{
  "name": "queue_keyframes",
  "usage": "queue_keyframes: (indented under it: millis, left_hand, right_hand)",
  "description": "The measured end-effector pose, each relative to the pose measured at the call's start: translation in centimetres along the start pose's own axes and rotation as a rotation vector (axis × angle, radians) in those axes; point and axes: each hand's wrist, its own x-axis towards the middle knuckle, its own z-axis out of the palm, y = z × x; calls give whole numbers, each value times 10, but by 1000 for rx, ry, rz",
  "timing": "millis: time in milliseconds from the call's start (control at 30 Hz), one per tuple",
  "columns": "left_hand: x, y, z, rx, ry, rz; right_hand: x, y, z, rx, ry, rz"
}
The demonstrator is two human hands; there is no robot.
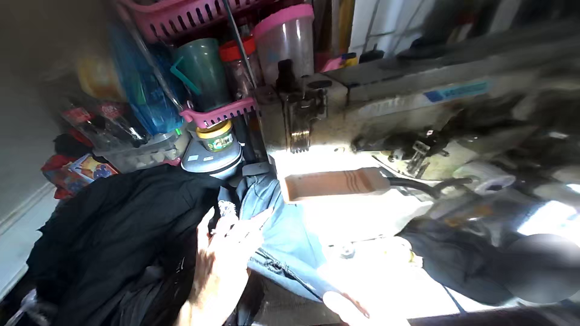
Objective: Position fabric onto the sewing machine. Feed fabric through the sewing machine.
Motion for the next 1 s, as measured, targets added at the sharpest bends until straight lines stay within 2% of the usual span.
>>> queue_keyframes:
  millis: [67,167,200,267,333,367,433,500,533,600,700,733,800,1000]
  left_hand:
    - [12,-6,-9,-47,-181,-25]
    - [47,-29,-42,-337,-708,-74]
    - [59,-39,-49,-458,-799,-74]
    - [74,-50,-48,-604,-683,-131]
    - [87,-48,-32,-468,-492,-202]
    - [92,-44,-22,-361,-463,-242]
    - [94,-40,-1,-191,-526,-267]
    - [93,-40,7,-187,-536,-318]
    - [92,-44,6,-250,-496,-353]
    - [88,-58,0,-547,-347,-489]
    - [78,-60,-16,-1085,5,-819]
    - [73,-56,-21,-1228,105,-832]
    - [60,-47,-30,-1348,145,-736]
    - [48,-38,-37,-1279,108,-435]
  right_hand:
    - [12,6,2,16,10,26]
    - [28,11,2,-31,37,31]
    - [34,13,2,-38,36,27]
    - [44,16,2,-34,39,16]
    - [51,14,3,-7,53,50]
    - [53,13,3,5,54,73]
    - [56,12,3,17,58,96]
    - [57,13,1,12,52,72]
    - [57,14,0,5,45,59]
    - [59,14,-3,7,12,32]
    - [60,15,-8,-58,-15,2]
    - [62,16,-9,-74,-19,-22]
    - [64,16,-8,-63,-26,-58]
    - [61,12,-11,-160,-39,-111]
